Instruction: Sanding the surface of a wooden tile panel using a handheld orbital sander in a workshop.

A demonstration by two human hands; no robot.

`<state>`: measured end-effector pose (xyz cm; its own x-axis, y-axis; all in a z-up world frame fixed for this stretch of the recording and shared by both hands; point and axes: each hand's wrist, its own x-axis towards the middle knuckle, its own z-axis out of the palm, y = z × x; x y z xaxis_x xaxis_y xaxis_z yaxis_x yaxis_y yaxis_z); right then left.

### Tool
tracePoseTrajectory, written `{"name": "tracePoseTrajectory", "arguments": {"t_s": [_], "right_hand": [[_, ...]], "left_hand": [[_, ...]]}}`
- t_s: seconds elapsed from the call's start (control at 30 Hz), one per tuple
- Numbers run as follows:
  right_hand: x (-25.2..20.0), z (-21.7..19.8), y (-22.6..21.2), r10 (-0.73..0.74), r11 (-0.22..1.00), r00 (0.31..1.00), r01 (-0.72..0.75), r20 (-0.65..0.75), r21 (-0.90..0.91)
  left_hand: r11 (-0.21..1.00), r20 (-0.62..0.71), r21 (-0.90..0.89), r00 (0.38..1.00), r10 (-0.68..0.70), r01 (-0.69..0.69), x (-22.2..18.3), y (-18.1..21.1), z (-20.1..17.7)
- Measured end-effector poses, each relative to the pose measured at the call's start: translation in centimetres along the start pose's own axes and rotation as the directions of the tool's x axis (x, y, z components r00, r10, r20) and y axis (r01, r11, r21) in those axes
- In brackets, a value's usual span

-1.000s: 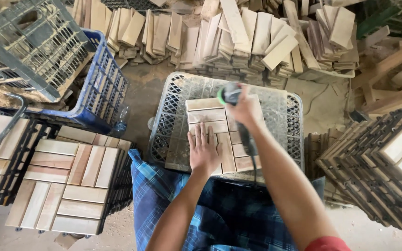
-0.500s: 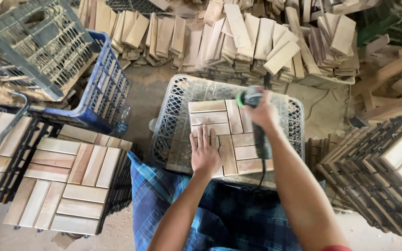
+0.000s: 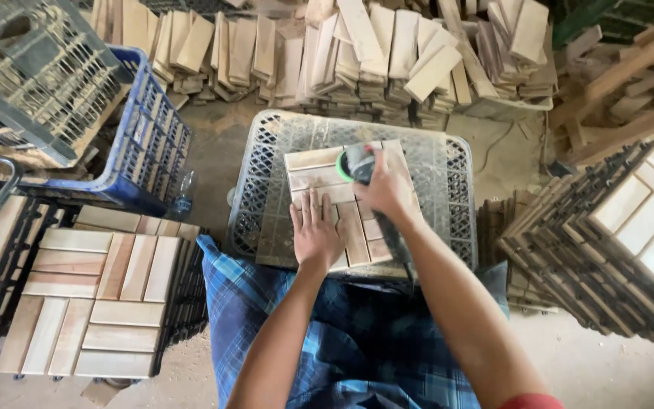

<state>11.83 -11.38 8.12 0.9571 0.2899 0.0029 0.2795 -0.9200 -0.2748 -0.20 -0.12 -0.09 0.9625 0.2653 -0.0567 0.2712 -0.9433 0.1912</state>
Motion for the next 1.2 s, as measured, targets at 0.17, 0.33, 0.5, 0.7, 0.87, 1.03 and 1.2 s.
{"name": "tracePoseTrajectory", "arguments": {"t_s": [0.17, 0.33, 0.5, 0.7, 0.87, 1.03, 1.2], "right_hand": [[1.5, -0.4, 6.6, 0.264, 0.956, 0.962, -0.270, 0.066, 0.117], [-0.8, -1.0, 5.2, 0.266, 0.945, 0.961, -0.276, 0.079, 0.175], [-2.8, 2.1, -0.2, 0.105, 0.994, 0.976, -0.108, 0.192, 0.004], [-4.0, -2.9, 3.9, 0.206, 0.966, 0.973, -0.219, 0.104, 0.135], [-2.8, -1.3, 8.6, 0.311, 0.945, 0.949, -0.314, 0.045, 0.096], [-6.1, -1.4, 1.4, 0.250, 0.962, 0.958, -0.262, 0.138, 0.078], [-7.4, -3.0, 0.8, 0.192, 0.976, 0.974, -0.203, 0.125, 0.083]], "left_hand": [[1.000, 0.013, -0.015, 1.000, -0.023, 0.023, 0.1, 0.2, -0.2], [1.000, 0.027, -0.007, 0.999, -0.024, 0.024, -0.2, 0.4, -0.2], [1.000, -0.004, -0.023, 1.000, -0.016, 0.016, -0.5, 0.3, -0.7], [1.000, -0.115, -0.026, 0.993, -0.017, 0.014, -0.1, 0.2, 0.9], [0.997, -0.239, -0.067, 0.971, 0.009, -0.026, 0.6, 0.0, 2.7], [0.996, -0.311, -0.074, 0.950, 0.016, -0.041, 0.5, -0.3, 3.1], [0.993, -0.366, -0.086, 0.930, 0.041, -0.077, 0.3, -0.7, 4.0]]}}
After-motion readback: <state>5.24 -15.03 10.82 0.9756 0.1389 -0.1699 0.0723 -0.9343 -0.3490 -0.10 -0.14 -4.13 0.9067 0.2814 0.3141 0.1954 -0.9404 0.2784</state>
